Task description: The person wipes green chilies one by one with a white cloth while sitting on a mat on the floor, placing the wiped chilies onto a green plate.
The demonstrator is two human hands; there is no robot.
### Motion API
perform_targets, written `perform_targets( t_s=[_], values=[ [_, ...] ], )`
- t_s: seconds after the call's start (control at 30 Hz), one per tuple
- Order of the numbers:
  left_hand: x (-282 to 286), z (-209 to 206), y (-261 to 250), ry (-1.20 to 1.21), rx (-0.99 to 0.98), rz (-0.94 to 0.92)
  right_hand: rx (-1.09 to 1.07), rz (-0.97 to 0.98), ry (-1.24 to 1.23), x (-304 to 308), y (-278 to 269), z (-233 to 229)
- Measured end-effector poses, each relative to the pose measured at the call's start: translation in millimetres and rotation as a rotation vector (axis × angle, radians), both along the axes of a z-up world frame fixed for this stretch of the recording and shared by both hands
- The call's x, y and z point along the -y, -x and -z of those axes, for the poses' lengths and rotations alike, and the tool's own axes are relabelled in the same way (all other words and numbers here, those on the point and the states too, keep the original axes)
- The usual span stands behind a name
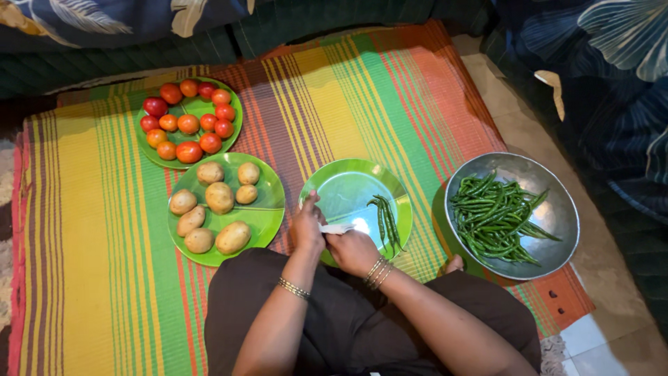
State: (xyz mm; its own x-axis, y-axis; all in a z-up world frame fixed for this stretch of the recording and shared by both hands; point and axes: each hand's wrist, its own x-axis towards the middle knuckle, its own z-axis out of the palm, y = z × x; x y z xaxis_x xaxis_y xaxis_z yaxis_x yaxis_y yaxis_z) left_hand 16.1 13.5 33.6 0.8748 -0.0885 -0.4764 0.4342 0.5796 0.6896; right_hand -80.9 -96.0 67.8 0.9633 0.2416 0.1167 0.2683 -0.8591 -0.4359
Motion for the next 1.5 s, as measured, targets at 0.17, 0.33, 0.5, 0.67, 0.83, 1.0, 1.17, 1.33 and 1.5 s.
perform_targets(
  t_s=[0.17, 0.33, 0.5, 0.67, 0.83, 1.0, 1.17, 1.33, 1.5],
  values=[
    [-15, -21, -15, 0.046, 0.043, -0.117, -0.022, -0.048, -0.027, 4, -5, -13],
    [-32, -25, -29, 0.157, 0.014, -0.185, -0.012, -0.073, -0.07, 6, -1, -24],
    [-69, -28, -46, 0.313, 0.126, -0.348, 0.007, -0.122, -0.058, 5, 6, -32],
    [-130, -30, -66, 0.401, 0.3, -0.488, 0.001, -0.085, -0.041, 27, 6, -39],
    [-141, -6, -62, 0.382, 0.299, -0.501, 0.177, 0.306, -0.28, 88, 4, -35],
    [-104, 21, -58, 0.21, 0.145, -0.309, 0.045, 0.76, -0.455, 143, 6, 14],
    [-73, 34, -45, 0.065, 0.092, -0.274, -0.301, 0.99, -0.092, 148, 18, 51],
    [-76, 8, -28, -0.013, 0.093, -0.278, -0.527, 1.022, 0.045, 138, 25, 55],
    [-77, -2, -22, -0.022, 0.098, -0.283, -0.532, 1.034, 0.143, 139, 31, 66]
  ],
)
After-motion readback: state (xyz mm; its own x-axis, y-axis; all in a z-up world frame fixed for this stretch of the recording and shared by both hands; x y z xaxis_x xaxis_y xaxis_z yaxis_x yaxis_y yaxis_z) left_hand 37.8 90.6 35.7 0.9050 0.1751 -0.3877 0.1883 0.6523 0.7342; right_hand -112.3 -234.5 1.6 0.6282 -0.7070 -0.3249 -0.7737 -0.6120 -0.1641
